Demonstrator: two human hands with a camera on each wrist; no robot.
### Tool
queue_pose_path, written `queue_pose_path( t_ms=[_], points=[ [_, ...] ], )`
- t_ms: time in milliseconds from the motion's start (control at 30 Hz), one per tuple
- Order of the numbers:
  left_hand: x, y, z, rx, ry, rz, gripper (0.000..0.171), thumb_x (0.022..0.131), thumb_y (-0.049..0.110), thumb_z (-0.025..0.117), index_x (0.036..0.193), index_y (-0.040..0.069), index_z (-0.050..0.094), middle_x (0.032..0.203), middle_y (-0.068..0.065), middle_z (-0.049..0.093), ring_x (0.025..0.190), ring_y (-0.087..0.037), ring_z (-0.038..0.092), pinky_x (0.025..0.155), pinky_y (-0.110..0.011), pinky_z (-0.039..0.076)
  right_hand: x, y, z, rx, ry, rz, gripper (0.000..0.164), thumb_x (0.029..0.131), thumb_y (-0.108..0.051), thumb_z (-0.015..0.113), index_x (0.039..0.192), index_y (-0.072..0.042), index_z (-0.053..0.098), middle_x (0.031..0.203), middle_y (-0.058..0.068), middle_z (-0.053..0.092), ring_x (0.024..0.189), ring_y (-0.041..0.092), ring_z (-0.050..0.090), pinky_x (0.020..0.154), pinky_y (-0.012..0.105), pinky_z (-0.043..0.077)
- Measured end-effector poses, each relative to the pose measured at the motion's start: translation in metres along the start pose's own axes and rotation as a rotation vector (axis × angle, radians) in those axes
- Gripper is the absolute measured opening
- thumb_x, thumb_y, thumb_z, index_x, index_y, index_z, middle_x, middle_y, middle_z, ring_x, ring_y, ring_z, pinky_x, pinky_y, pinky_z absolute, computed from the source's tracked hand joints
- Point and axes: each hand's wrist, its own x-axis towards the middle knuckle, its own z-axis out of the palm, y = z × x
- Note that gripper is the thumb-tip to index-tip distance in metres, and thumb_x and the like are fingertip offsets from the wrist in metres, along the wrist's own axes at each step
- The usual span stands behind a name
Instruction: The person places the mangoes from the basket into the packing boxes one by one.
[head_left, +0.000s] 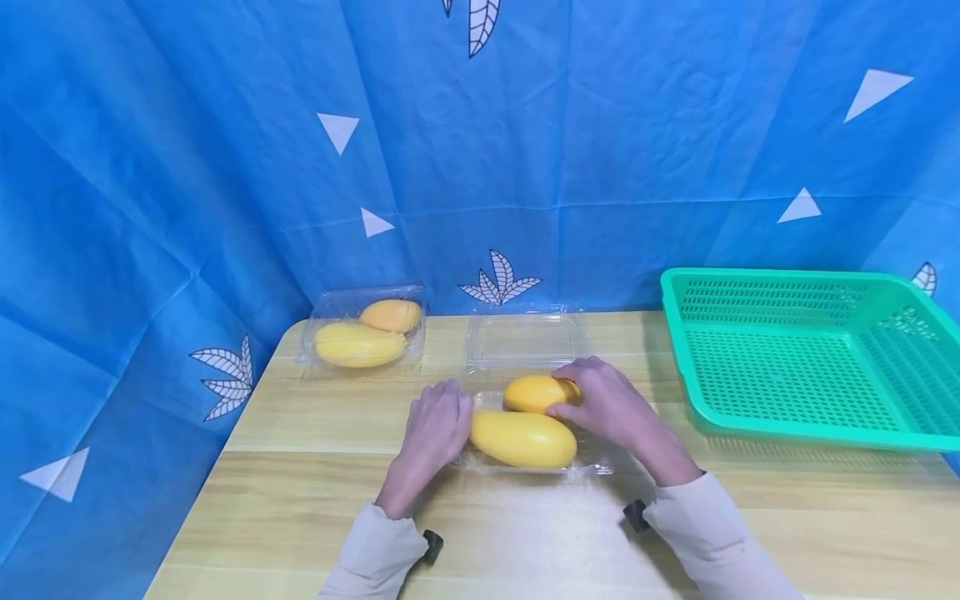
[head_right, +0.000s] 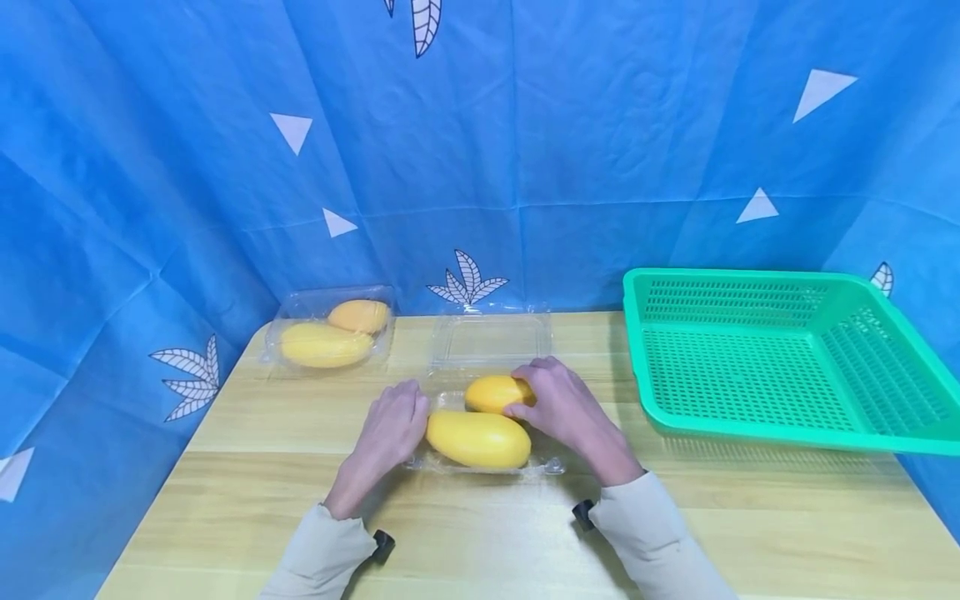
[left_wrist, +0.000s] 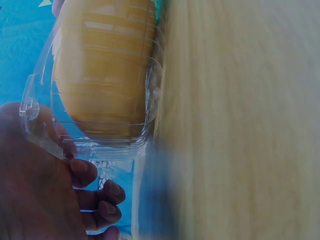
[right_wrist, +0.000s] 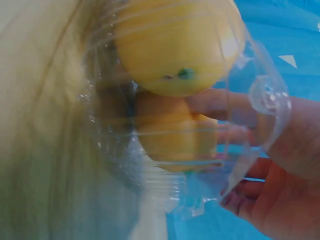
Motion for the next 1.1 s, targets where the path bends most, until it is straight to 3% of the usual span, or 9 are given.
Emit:
queue_pose_path(
  t_ms=[233,400,500,567,667,767,933,1100],
  points=[
    [0.001,0.000,0.000,0.011,0.010,0.008,0.027,0.104,0.021,0.036,0.083,0.012,0.048,0.079,-0.005,0.047,0.079,-0.027,0.046,0.073,-0.042,0.041,-0.006,-0.001,-0.011,-0.073,-0.072,0.029,0.051,0.086,-0.030,0.084,0.123,0.002,0.071,0.108,0.011,0.063,0.094,0.024,0.054,0.076,0.036,0.051],
    [0.001,0.000,0.001,0.005,0.012,-0.001,0.027,0.105,0.021,0.036,0.083,0.012,0.049,0.080,-0.004,0.047,0.081,-0.027,0.047,0.074,-0.042,0.041,-0.007,0.002,-0.013,-0.041,-0.089,0.030,0.044,0.090,-0.025,0.080,0.124,0.002,0.070,0.108,0.010,0.063,0.094,0.024,0.057,0.078,0.037,0.053],
    [0.000,0.000,0.001,0.002,0.019,-0.004,0.027,0.106,0.021,0.037,0.083,0.013,0.049,0.080,-0.004,0.048,0.081,-0.027,0.047,0.075,-0.042,0.041,-0.004,0.007,-0.014,0.037,-0.001,0.040,0.032,0.092,-0.018,0.077,0.117,0.002,0.072,0.105,0.011,0.066,0.093,0.026,0.062,0.078,0.041,0.056],
    [0.000,0.000,0.002,0.003,0.019,-0.003,0.027,0.106,0.021,0.037,0.083,0.013,0.049,0.080,-0.004,0.047,0.081,-0.027,0.047,0.076,-0.042,0.041,-0.002,0.013,-0.014,0.094,0.101,0.063,0.025,0.093,-0.011,0.074,0.113,0.003,0.072,0.100,0.012,0.068,0.090,0.027,0.064,0.076,0.042,0.057],
    [-0.001,0.000,0.002,0.002,0.018,-0.005,0.027,0.106,0.021,0.037,0.083,0.013,0.048,0.080,-0.004,0.047,0.081,-0.027,0.046,0.075,-0.042,0.041,0.000,0.023,-0.012,0.181,0.242,0.141,0.019,0.094,-0.006,0.069,0.111,0.004,0.070,0.095,0.014,0.068,0.085,0.028,0.065,0.072,0.042,0.057],
    [-0.002,0.000,0.003,-0.001,0.020,-0.011,0.025,0.106,0.020,0.038,0.084,0.013,0.048,0.080,-0.004,0.047,0.081,-0.027,0.046,0.075,-0.041,0.041,0.001,0.032,-0.008,0.273,0.299,0.231,0.023,0.097,-0.006,0.066,0.116,0.006,0.067,0.098,0.017,0.068,0.088,0.030,0.067,0.075,0.043,0.059],
    [-0.002,0.001,0.002,0.002,0.025,-0.017,0.025,0.106,0.020,0.039,0.085,0.012,0.050,0.081,-0.004,0.048,0.082,-0.027,0.047,0.075,-0.042,0.041,0.001,0.045,-0.003,0.422,0.227,0.372,0.040,0.103,-0.019,0.061,0.135,0.006,0.057,0.115,0.022,0.065,0.101,0.035,0.068,0.082,0.043,0.059],
    [0.000,0.002,0.002,0.030,0.038,-0.015,0.024,0.106,0.020,0.040,0.086,0.011,0.051,0.082,-0.005,0.049,0.084,-0.029,0.049,0.076,-0.044,0.043,0.000,0.051,0.000,0.595,0.078,0.480,0.058,0.108,-0.031,0.053,0.148,0.008,0.041,0.122,0.029,0.062,0.096,0.034,0.070,0.077,0.037,0.060]
  ],
)
